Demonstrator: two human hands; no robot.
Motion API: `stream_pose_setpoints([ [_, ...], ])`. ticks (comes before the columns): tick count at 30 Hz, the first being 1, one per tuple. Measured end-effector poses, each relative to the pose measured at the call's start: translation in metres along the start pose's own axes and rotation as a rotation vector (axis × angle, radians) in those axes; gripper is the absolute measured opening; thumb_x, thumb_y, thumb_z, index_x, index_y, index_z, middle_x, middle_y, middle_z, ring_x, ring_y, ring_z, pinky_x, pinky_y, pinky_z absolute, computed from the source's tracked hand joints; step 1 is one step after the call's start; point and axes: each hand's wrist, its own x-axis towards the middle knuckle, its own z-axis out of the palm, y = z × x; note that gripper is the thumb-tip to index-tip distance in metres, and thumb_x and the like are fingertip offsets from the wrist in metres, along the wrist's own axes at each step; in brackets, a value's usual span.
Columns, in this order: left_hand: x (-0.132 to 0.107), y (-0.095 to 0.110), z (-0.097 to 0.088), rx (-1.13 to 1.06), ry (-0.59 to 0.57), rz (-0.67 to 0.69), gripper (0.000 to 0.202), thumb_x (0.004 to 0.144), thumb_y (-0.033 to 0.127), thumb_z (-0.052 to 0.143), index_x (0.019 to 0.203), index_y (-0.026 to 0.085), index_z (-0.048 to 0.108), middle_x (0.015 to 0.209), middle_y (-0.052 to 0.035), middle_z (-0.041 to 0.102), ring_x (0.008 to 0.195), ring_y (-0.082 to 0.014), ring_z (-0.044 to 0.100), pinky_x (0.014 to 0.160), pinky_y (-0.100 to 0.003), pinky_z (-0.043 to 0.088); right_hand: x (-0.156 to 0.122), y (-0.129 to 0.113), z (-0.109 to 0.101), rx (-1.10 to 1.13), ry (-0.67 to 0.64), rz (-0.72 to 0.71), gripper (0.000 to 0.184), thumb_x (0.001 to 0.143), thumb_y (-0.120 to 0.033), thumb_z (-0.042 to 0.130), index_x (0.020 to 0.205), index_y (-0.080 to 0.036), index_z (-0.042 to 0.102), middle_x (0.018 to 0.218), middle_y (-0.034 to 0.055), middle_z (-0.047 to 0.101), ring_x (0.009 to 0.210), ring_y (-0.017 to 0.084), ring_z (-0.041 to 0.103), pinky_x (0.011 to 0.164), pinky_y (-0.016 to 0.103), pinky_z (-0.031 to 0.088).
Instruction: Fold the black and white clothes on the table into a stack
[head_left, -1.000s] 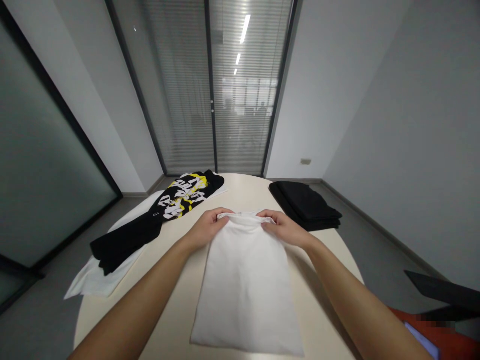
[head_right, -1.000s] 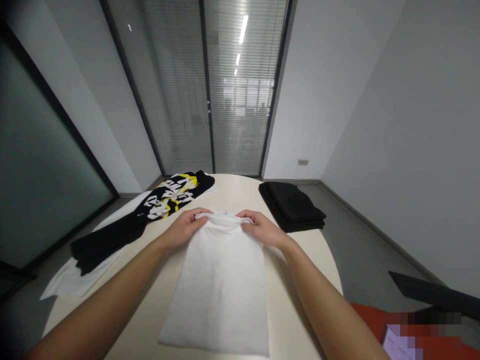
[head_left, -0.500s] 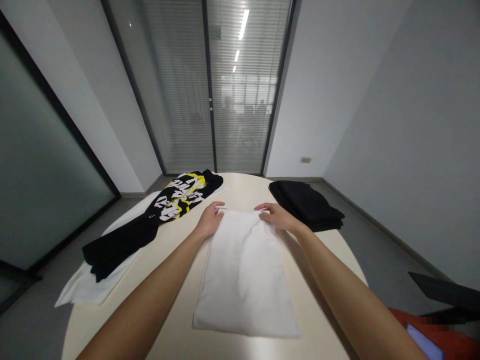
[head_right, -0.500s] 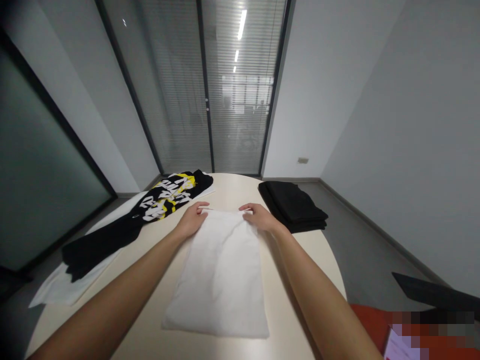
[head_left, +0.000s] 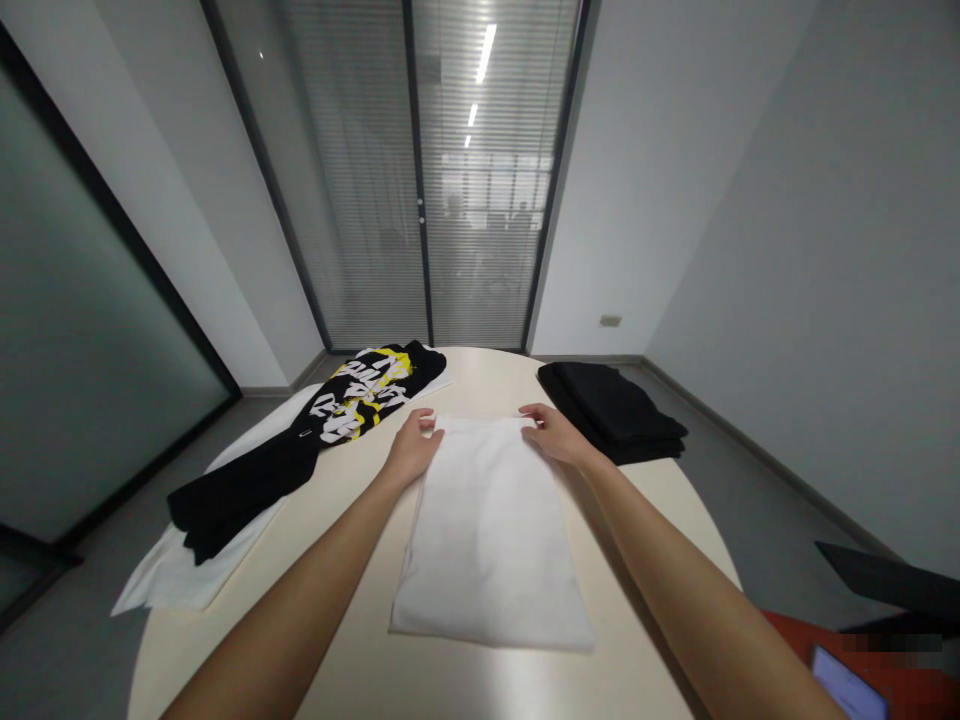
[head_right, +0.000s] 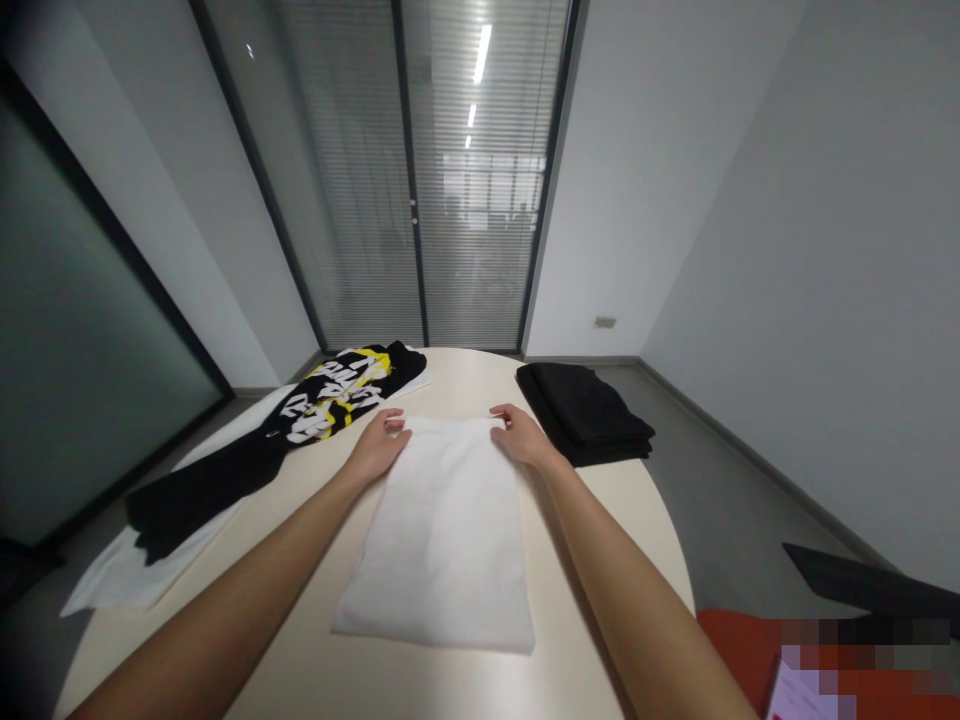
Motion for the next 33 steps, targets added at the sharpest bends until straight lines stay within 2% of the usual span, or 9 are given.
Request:
stream_pose_setpoints([
  [7, -0.013, 0.002, -0.005, 0.026, -0.066, -0.012, 0.051, 0.075, 0.020, 0.072, 0.124, 0.019, 0.058, 0.099, -0.0059, 0.070, 0.072, -0.0151, 0.064, 0.074, -0.029, 0.049, -0.011, -0.008, 0.005, -0.068, 0.064, -0.025, 0.046, 0.079, -0.015, 0.060, 0.124, -0.017, 0.060, 0.117, 0.0082, 0.066, 0.087, 0.016, 0.061, 0.091, 0.032, 0.047],
  [11, -0.024, 0.010, -0.011, 0.039, -0.129, 0.032, 0.055, 0.074, 0.020, 0.070, 0.129, 0.022, 0.058, 0.091, -0.0016, 0.068, 0.066, -0.0142, 0.061, 0.070, -0.027, 0.048, -0.031, -0.040, 0.003, -0.262, 0.146, -0.110, 0.045, 0.079, -0.016, 0.064, 0.124, -0.018, 0.062, 0.129, 0.0134, 0.060, 0.112, 0.025, 0.057, 0.101, 0.038, 0.041],
  [13, -0.029, 0.014, -0.015, 0.066, -0.169, 0.105, 0.055, 0.074, 0.018, 0.067, 0.128, 0.023, 0.061, 0.094, -0.0015, 0.067, 0.063, -0.0129, 0.058, 0.070, -0.027, 0.048, -0.052, -0.069, 0.004, -0.330, 0.052, -0.226, 0.029, 0.081, -0.020, 0.066, 0.110, -0.018, 0.068, 0.118, 0.0135, 0.065, 0.110, 0.027, 0.057, 0.098, 0.039, 0.040],
  [15, -0.032, 0.016, -0.017, 0.095, -0.181, 0.172, 0.045, 0.075, 0.016, 0.063, 0.120, 0.021, 0.066, 0.097, -0.0024, 0.067, 0.063, -0.0122, 0.056, 0.071, -0.027, 0.048, -0.079, -0.101, 0.009, -0.308, -0.217, -0.401, 0.012, 0.085, -0.025, 0.065, 0.094, -0.019, 0.070, 0.099, 0.0086, 0.069, 0.096, 0.023, 0.061, 0.089, 0.034, 0.043],
  [17, -0.033, 0.017, -0.018, 0.105, -0.161, 0.181, 0.037, 0.077, 0.017, 0.060, 0.113, 0.018, 0.069, 0.100, -0.0038, 0.067, 0.063, -0.0119, 0.056, 0.072, -0.028, 0.048, -0.109, -0.130, 0.019, -0.259, -0.556, -0.576, 0.018, 0.085, -0.037, 0.070, 0.094, -0.021, 0.070, 0.094, 0.0044, 0.069, 0.086, 0.019, 0.062, 0.079, 0.029, 0.044],
  [19, -0.034, 0.015, -0.018, 0.098, -0.145, 0.160, 0.037, 0.080, 0.019, 0.059, 0.116, 0.017, 0.068, 0.103, -0.0052, 0.068, 0.061, -0.0116, 0.055, 0.070, -0.028, 0.049, -0.136, -0.150, 0.033, -0.354, -0.690, -0.672, 0.032, 0.079, -0.046, 0.073, 0.098, -0.021, 0.069, 0.093, 0.0045, 0.070, 0.082, 0.020, 0.063, 0.072, 0.029, 0.043],
  [23, -0.037, 0.012, -0.017, 0.099, -0.124, 0.147, 0.045, 0.083, 0.022, 0.060, 0.127, 0.014, 0.064, 0.097, -0.0058, 0.069, 0.062, -0.0135, 0.056, 0.069, -0.029, 0.049, -0.162, -0.159, 0.051, -0.631, -0.699, -0.743, 0.028, 0.085, -0.039, 0.065, 0.097, -0.015, 0.070, 0.093, 0.0105, 0.072, 0.077, 0.023, 0.064, 0.065, 0.032, 0.041],
  [28, -0.040, 0.010, -0.016, 0.082, -0.047, 0.228, 0.047, 0.081, 0.018, 0.064, 0.128, 0.017, 0.065, 0.109, -0.0067, 0.069, 0.072, -0.0151, 0.059, 0.080, -0.030, 0.051, -0.153, -0.146, 0.043, -0.308, -0.745, -0.654, 0.019, 0.085, -0.033, 0.066, 0.098, -0.020, 0.071, 0.087, 0.0016, 0.073, 0.071, 0.015, 0.063, 0.063, 0.025, 0.042],
  [33, -0.039, 0.006, -0.016, 0.238, -0.067, 0.183, 0.047, 0.087, 0.020, 0.061, 0.133, 0.013, 0.061, 0.103, -0.0078, 0.070, 0.075, -0.0161, 0.060, 0.082, -0.032, 0.052, -0.144, -0.134, 0.038, -0.137, -0.793, -0.639, 0.026, 0.086, -0.037, 0.070, 0.105, -0.021, 0.076, 0.097, 0.0039, 0.075, 0.087, 0.018, 0.067, 0.080, 0.026, 0.047],
])
